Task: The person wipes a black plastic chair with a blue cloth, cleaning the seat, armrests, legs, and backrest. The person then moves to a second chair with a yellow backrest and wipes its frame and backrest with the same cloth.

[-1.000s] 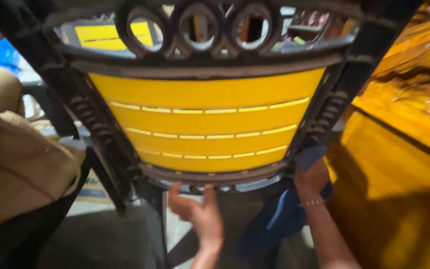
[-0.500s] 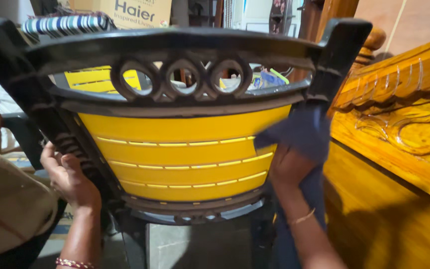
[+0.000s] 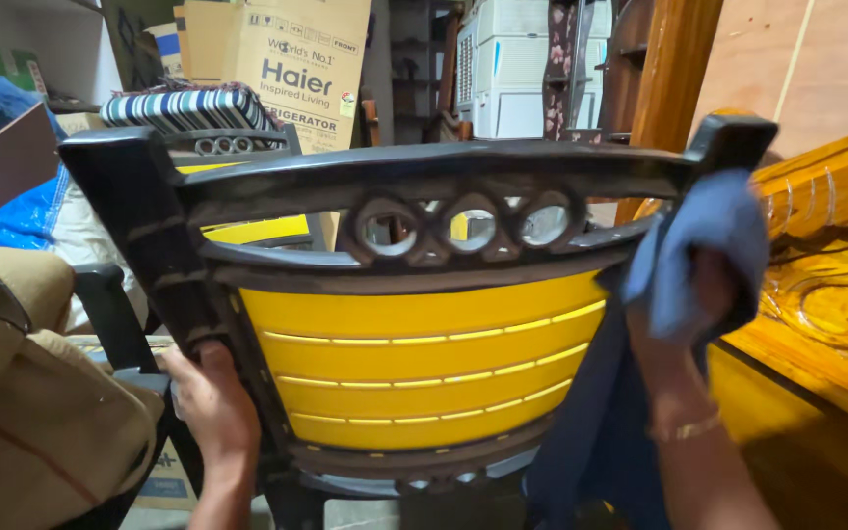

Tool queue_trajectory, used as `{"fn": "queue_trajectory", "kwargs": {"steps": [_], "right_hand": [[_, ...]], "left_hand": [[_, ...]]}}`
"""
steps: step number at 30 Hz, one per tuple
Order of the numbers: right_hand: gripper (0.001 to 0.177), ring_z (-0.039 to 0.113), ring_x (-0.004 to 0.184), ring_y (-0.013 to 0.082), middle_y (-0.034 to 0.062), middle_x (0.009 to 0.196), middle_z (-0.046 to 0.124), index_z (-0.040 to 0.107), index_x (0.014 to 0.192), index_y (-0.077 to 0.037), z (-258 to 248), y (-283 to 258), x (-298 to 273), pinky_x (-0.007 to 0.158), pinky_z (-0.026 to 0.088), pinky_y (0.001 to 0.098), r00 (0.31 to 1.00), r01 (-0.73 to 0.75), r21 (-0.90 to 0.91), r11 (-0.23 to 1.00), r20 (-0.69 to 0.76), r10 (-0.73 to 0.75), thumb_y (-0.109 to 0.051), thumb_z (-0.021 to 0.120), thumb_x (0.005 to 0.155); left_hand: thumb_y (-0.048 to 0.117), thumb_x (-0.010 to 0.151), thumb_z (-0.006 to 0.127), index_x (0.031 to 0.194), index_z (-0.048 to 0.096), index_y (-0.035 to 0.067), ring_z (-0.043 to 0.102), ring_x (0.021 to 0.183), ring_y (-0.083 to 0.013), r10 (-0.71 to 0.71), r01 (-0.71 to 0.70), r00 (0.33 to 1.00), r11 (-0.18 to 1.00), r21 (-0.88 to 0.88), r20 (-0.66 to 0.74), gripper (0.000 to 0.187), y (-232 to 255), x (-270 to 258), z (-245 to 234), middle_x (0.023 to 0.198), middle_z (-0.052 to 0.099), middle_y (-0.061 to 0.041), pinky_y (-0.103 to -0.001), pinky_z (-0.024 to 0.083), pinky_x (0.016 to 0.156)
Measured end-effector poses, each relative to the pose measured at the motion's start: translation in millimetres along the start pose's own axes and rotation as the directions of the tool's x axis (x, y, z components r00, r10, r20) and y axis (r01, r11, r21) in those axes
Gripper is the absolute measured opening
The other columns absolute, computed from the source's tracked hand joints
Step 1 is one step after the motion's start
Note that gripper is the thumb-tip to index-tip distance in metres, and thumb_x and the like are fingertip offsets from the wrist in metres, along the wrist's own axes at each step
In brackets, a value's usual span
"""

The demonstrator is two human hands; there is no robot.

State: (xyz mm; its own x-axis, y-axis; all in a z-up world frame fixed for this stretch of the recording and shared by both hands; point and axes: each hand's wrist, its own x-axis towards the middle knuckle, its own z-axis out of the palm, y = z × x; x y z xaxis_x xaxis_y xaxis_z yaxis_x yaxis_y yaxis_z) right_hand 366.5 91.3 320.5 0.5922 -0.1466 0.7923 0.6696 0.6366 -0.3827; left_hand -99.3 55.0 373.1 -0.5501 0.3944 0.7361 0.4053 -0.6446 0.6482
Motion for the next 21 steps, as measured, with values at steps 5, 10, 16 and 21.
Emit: {"fn": "queue_trajectory", "kwargs": {"steps": [5,10,16,21], "right_hand": [[0.048,0.038,0.135,0.0506,0.0305,0.143,0.039,0.041,0.138,0.009,38.1,-75.4,13.5,0.117,0.025,0.0586,0.995,0.094,0.025,0.995,-0.046,-0.092,-0.024,0.055,0.106],[0.061,0.027,0.146,0.0542,0.0347,0.155,0.027,0.03,0.148,0.013,102.2,-145.2,-30.1,0.123,0.016,0.0613,0.972,0.233,-0.125,0.964,0.052,-0.228,-0.025,0.056,0.109],[0.057,0.031,0.141,0.055,0.0337,0.149,0.033,0.038,0.141,0.009,74.7,-125.2,-3.0,0.12,0.02,0.063,0.867,0.48,-0.183,0.858,0.245,-0.433,-0.029,0.058,0.104],[0.051,0.036,0.136,0.0527,0.0307,0.143,0.039,0.043,0.137,0.005,53.8,-102.4,40.1,0.118,0.024,0.0624,0.839,0.522,-0.112,0.845,0.243,-0.486,-0.028,0.059,0.102]], "left_hand": [[0.065,0.099,0.042,0.129,0.045,-0.003,0.063,0.094,-0.0299,-0.043,0.044,0.999,0.998,-0.037,0.032,0.075,25.2,-23.9,4.8,0.104,0.062,-0.018,-0.043,0.048,0.084],[0.069,0.103,0.043,0.131,0.047,-0.003,0.056,0.098,-0.0239,-0.054,0.053,0.999,0.991,-0.125,-0.004,0.077,23.0,-27.9,7.4,0.108,0.058,-0.013,-0.039,0.045,0.086],[0.06,0.106,0.048,0.131,0.048,-0.002,0.057,0.098,-0.0173,0.006,-0.008,1.0,0.968,-0.249,-0.009,0.067,30.4,-35.0,9.9,0.11,0.059,-0.008,-0.033,0.046,0.087],[0.061,0.104,0.049,0.126,0.051,-0.002,0.054,0.094,-0.0185,-0.011,0.015,1.0,0.985,-0.172,0.024,0.066,43.6,-52.5,12.9,0.104,0.058,-0.009,-0.034,0.045,0.084]]}}
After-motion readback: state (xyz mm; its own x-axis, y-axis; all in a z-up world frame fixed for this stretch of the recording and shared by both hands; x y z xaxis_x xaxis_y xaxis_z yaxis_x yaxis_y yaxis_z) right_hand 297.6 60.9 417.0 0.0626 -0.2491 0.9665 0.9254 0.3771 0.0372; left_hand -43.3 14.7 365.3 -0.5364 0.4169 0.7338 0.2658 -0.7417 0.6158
